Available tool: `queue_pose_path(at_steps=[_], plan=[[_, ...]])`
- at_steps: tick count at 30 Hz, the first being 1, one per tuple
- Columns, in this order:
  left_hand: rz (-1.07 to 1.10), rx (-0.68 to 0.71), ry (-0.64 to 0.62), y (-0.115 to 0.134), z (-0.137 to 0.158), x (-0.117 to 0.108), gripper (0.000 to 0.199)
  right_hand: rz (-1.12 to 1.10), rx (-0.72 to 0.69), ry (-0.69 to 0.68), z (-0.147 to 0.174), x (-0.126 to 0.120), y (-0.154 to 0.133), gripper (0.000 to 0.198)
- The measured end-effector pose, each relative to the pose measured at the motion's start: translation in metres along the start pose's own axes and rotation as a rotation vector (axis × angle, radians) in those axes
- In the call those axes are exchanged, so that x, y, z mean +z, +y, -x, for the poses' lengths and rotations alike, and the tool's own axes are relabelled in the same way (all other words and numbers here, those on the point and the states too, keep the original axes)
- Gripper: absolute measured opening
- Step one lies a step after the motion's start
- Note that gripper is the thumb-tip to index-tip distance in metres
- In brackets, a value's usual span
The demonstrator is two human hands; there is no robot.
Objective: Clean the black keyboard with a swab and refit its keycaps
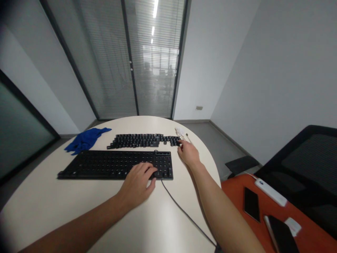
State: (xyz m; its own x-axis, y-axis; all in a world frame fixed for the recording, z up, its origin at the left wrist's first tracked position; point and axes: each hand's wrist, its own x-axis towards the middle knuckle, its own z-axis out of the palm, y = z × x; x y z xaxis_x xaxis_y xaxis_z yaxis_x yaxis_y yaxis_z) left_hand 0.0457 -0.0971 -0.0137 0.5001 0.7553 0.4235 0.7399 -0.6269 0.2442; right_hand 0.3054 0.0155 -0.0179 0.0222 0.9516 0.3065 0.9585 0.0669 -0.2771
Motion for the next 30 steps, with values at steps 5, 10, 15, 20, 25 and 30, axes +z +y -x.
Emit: queue_pose_path(at_steps=[5,10,15,20,25,30], plan=[[-0.02,-0.019,-0.062,-0.001,-0.002,0.0,0.02,0.04,-0.001,0.012,-0.001,0.0,0.0,0.028],[-0.014,-0.024,-0.074,-0.001,-0.002,0.0,0.019,0.063,-0.008,0.025,-0.002,-0.001,0.0,0.023],[-0.009,-0.028,-0.076,-0.001,-0.002,0.0,0.019,0.087,-0.009,0.041,-0.004,0.0,0.0,0.022],[0.003,-0.024,-0.07,-0.002,-0.002,0.001,0.02,0.101,-0.019,0.054,-0.003,0.0,0.0,0.018],[0.02,-0.02,-0.063,-0.005,-0.003,0.002,0.02,0.073,-0.03,0.078,0.005,-0.01,-0.004,0.021],[0.009,-0.016,-0.058,-0.005,-0.003,0.003,0.019,-0.423,-0.064,-0.006,0.016,-0.023,-0.014,0.026]])
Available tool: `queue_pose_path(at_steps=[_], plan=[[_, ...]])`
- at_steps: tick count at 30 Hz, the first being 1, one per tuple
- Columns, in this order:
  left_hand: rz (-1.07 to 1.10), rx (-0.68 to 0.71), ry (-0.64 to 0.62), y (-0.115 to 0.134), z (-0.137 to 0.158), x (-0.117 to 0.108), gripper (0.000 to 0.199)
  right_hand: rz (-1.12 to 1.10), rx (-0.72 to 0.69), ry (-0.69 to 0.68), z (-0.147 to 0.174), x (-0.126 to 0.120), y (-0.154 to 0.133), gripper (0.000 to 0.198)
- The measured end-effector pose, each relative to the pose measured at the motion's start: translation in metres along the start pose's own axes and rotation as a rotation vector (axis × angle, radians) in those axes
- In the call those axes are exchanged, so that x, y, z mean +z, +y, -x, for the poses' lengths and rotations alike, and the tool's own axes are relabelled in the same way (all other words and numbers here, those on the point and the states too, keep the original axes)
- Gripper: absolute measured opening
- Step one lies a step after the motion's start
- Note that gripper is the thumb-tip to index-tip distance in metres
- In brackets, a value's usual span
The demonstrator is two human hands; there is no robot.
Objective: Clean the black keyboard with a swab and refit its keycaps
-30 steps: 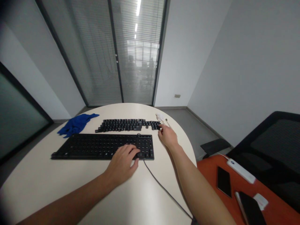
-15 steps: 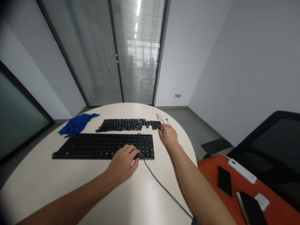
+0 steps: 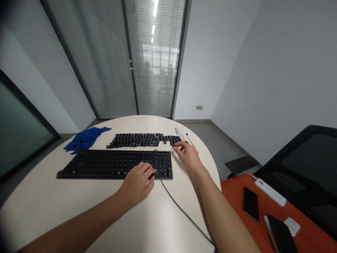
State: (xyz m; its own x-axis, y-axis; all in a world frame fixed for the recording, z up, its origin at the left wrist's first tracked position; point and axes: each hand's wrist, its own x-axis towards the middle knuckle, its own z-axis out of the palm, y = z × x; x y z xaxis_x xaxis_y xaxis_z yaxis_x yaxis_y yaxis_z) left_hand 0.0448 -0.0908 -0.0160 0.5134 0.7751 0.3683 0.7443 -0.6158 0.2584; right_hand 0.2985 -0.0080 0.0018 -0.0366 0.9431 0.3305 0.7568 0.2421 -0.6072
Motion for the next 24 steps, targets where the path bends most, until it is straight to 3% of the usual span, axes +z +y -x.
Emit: queue_pose_path(at_steps=[4,7,10,14,24], plan=[[0.003,0.0,0.012,0.0,0.0,0.001,0.019,-0.288,-0.141,-0.238,0.007,-0.004,-0.013,0.029],[0.006,-0.005,0.012,0.0,-0.001,0.001,0.018,-0.363,-0.162,-0.445,0.011,-0.006,-0.02,0.027],[0.01,-0.011,0.008,0.0,-0.001,0.001,0.017,-0.384,-0.189,-0.552,0.014,-0.008,-0.023,0.025],[0.011,-0.007,0.011,0.0,0.0,0.001,0.018,-0.395,-0.256,-0.58,0.015,-0.006,-0.024,0.022],[0.005,-0.006,0.021,0.0,-0.002,0.001,0.017,-0.328,-0.244,-0.555,0.014,0.001,-0.016,0.021]])
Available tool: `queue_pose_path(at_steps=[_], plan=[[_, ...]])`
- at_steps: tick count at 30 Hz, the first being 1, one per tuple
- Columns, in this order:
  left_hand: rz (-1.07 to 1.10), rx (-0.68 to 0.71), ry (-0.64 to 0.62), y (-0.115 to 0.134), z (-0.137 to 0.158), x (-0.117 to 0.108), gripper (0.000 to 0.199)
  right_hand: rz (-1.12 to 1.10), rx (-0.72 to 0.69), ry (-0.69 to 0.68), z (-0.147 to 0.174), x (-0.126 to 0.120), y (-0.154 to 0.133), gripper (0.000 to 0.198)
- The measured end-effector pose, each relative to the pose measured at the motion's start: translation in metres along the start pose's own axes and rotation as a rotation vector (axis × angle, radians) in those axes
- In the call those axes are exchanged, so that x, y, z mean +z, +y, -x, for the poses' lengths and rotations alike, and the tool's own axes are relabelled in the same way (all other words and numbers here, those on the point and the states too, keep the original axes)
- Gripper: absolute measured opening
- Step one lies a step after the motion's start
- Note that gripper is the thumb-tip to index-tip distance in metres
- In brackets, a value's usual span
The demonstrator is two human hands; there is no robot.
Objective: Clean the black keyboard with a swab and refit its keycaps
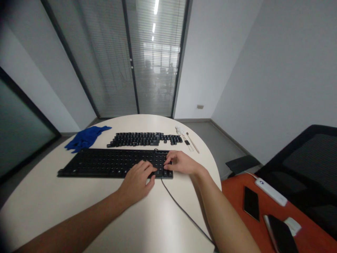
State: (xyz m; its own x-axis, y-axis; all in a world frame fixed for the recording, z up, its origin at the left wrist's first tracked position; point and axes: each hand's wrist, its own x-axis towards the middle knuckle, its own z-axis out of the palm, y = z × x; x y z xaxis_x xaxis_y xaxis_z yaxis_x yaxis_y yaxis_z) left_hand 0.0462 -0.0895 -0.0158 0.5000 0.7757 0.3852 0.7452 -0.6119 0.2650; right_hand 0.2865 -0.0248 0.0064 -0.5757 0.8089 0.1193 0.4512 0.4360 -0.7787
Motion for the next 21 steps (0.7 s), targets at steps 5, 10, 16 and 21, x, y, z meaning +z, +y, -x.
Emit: queue_pose_path(at_steps=[5,10,16,21], plan=[[0.005,0.001,0.002,0.0005,0.0008,-0.0004,0.017,-0.019,0.014,0.0,0.0001,0.0001,-0.0014,0.022],[0.003,0.004,0.0,0.001,0.0011,-0.0003,0.017,0.002,-0.005,0.008,-0.0007,0.0002,-0.0028,0.019],[0.005,-0.009,-0.013,0.0019,0.0005,-0.002,0.017,0.051,-0.024,0.026,-0.0017,0.0002,-0.0036,0.015],[-0.006,-0.005,-0.019,0.0019,0.0006,-0.0021,0.016,0.067,-0.028,0.024,-0.0022,-0.0001,-0.005,0.016]])
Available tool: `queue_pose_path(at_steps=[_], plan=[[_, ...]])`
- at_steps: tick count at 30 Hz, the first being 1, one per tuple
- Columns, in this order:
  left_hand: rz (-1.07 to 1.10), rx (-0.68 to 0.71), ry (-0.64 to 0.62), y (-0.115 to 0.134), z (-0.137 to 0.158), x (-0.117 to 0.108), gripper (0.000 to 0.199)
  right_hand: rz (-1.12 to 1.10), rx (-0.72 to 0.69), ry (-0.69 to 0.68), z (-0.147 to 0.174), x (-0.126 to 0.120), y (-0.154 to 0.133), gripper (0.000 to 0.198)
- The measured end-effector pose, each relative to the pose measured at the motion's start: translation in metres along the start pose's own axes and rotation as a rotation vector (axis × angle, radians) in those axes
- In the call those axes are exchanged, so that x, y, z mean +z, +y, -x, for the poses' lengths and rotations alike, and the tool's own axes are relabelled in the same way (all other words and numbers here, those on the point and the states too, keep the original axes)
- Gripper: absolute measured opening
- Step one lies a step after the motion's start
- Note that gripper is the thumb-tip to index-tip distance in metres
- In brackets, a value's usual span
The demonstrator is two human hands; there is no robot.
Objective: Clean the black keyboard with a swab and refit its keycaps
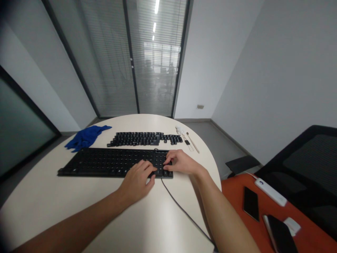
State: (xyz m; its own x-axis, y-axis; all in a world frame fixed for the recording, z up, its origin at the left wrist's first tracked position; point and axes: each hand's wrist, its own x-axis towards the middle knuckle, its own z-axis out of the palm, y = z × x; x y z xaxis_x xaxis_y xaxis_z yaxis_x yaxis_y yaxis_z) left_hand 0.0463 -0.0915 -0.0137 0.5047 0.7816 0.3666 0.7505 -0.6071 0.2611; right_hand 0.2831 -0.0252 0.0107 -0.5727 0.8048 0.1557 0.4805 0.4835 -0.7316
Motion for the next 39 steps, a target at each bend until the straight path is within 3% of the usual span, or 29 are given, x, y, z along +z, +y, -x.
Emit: queue_pose_path(at_steps=[7,14,19,23,31,39], plan=[[0.0,0.036,0.009,0.0,0.0,0.0,0.028,-0.08,0.05,-0.051,0.003,-0.001,0.001,0.022],[0.051,0.176,-0.019,0.002,0.0,0.0,0.045,-0.151,0.07,-0.025,0.003,0.0,0.009,0.031],[0.046,0.17,-0.025,0.003,-0.001,-0.001,0.044,-0.05,0.026,0.032,0.005,-0.003,0.006,0.038],[0.034,0.168,-0.013,0.002,0.0,-0.001,0.044,0.056,0.014,0.092,0.007,-0.003,0.012,0.058],[0.001,0.138,-0.057,-0.002,0.001,0.002,0.05,-0.304,0.059,-0.003,0.005,0.006,0.021,0.077],[-0.008,0.124,-0.117,-0.001,-0.002,-0.001,0.048,-0.387,0.091,-0.032,0.002,0.003,0.018,0.082]])
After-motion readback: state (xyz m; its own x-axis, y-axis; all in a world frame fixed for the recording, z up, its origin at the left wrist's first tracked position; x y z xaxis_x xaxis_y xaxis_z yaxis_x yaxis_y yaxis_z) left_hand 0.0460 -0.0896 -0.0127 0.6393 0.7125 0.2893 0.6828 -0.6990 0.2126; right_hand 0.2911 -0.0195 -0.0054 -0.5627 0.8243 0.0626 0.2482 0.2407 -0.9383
